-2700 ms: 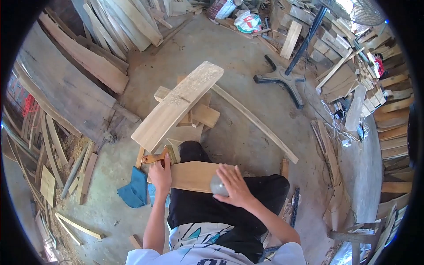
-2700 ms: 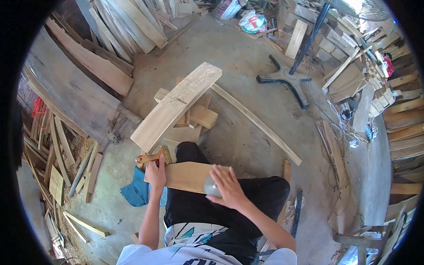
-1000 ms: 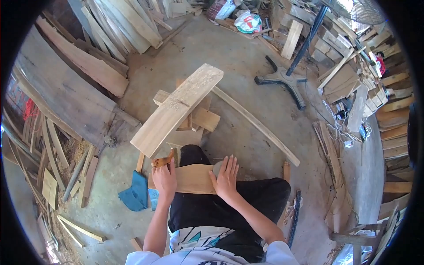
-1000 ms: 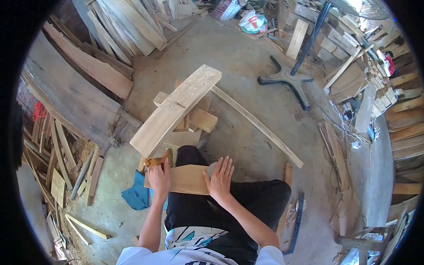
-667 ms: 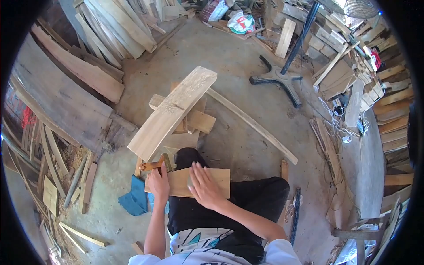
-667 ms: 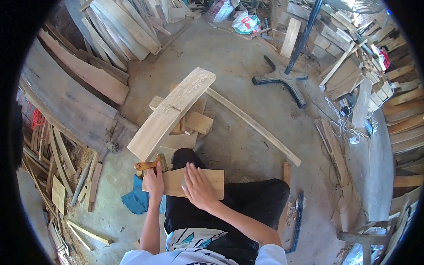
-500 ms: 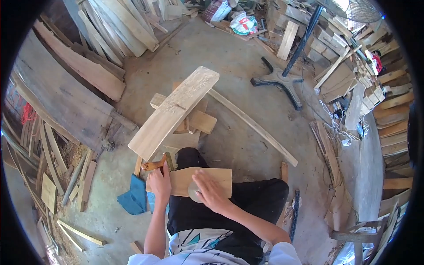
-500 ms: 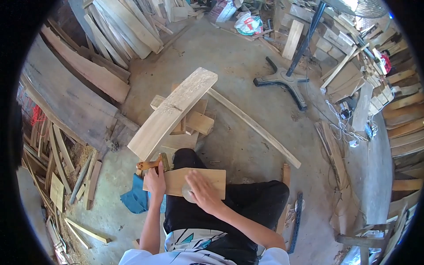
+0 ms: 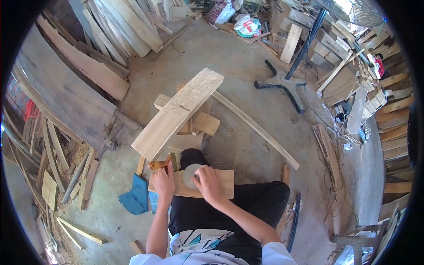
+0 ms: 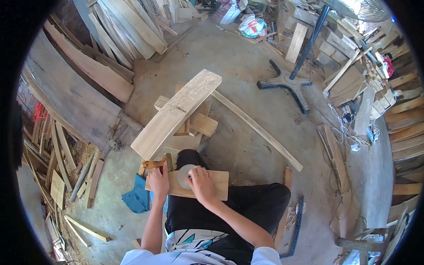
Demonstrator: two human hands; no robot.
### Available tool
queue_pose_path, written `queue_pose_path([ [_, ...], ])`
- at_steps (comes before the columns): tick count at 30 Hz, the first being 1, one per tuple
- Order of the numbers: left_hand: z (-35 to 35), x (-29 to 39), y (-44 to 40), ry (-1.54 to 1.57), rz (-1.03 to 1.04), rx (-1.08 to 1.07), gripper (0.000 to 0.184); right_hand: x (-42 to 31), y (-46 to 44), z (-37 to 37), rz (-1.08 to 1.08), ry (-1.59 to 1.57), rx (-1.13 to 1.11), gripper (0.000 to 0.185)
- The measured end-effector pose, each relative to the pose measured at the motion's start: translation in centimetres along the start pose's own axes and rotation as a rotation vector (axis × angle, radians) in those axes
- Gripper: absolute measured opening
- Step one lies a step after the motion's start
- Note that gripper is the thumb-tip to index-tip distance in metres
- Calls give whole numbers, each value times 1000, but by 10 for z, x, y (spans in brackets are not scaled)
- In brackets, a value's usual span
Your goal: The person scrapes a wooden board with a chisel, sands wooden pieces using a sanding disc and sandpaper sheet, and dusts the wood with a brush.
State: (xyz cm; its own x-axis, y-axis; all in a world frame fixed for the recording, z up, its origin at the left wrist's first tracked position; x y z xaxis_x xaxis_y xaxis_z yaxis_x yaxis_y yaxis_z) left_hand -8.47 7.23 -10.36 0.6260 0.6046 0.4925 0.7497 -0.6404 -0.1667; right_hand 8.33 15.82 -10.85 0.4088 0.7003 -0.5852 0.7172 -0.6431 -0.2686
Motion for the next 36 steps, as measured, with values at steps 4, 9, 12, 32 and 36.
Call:
queue_pose_path([
  [4, 8, -21, 0, 51, -75, -6, 45, -21, 27, -5, -144, 27, -141, 26],
  [9, 3, -2, -1, 8, -47, -32, 47, 20, 28, -35, -60, -10, -102, 22],
  [12, 7, 3, -2, -4, 13, -2, 48, 39, 4, -41, 10, 8, -58, 21],
  [32, 0, 13, -3, 74, 9, -44, 38, 35, 3, -29, -45, -66, -101, 22],
  [36, 7, -6, 1, 149, -52, -29, 39, 20, -24, -12, 42, -63, 50, 23],
])
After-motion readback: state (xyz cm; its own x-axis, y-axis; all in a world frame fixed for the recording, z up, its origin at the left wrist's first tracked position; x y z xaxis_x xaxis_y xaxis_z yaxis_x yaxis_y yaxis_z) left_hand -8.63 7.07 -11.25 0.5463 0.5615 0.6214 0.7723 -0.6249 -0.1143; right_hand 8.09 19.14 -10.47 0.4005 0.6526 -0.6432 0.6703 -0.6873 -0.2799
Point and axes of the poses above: each hand's wrist, its own y-axis away from the middle knuckle, its own z-axis out of the palm, x = y × z, the point moved 7 cm from there along -y, towards the middle knuckle, and after that the axes turned 7 degrees about -x, right-handed, at the moved point
